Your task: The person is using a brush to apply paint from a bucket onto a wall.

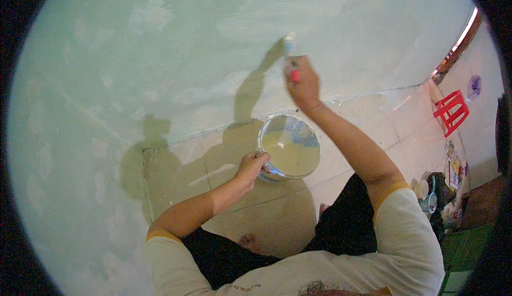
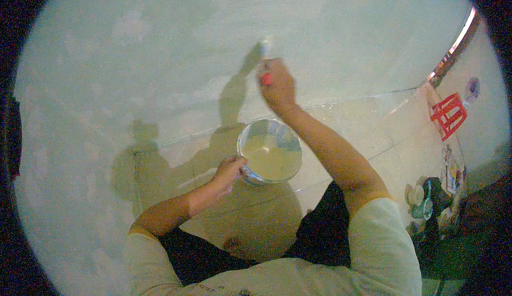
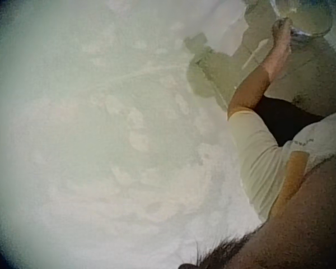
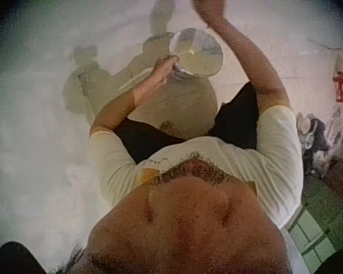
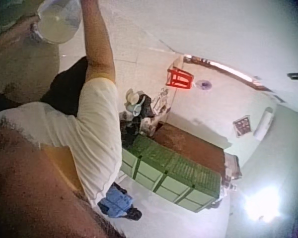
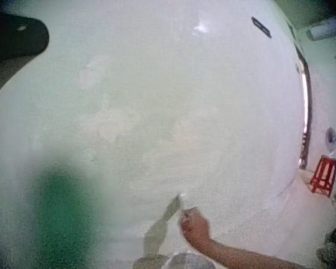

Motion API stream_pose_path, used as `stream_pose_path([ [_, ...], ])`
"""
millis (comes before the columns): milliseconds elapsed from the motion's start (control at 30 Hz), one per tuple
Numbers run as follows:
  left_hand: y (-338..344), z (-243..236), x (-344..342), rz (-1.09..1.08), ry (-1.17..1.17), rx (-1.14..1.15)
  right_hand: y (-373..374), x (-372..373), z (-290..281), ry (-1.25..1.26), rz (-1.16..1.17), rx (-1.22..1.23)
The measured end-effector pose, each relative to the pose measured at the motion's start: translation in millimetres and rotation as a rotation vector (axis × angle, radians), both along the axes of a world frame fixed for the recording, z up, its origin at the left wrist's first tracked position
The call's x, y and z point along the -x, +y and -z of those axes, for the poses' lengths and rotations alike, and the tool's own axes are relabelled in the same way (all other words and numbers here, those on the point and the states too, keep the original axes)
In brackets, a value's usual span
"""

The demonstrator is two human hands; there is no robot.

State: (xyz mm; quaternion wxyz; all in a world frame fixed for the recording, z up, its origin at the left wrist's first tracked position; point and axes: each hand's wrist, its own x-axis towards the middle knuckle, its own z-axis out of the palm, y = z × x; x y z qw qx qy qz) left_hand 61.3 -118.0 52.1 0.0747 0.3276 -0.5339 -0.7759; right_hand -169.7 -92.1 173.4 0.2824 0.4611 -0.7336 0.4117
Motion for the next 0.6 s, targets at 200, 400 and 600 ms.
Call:
stream_pose_path([
  [200, -1, 0, -6, -0.042, -0.045, -0.027, -21, -54, -13, -0.087, -0.404, 0.041],
  [400, -3, 21, -4, -0.09, -0.052, 0.065, 45, -1, -56, -0.663, -0.525, -0.239],
  [600, 7, 12, 0, -0.099, 0.058, 0.046, 83, -2, -10, -0.579, -0.44, -0.933],
])
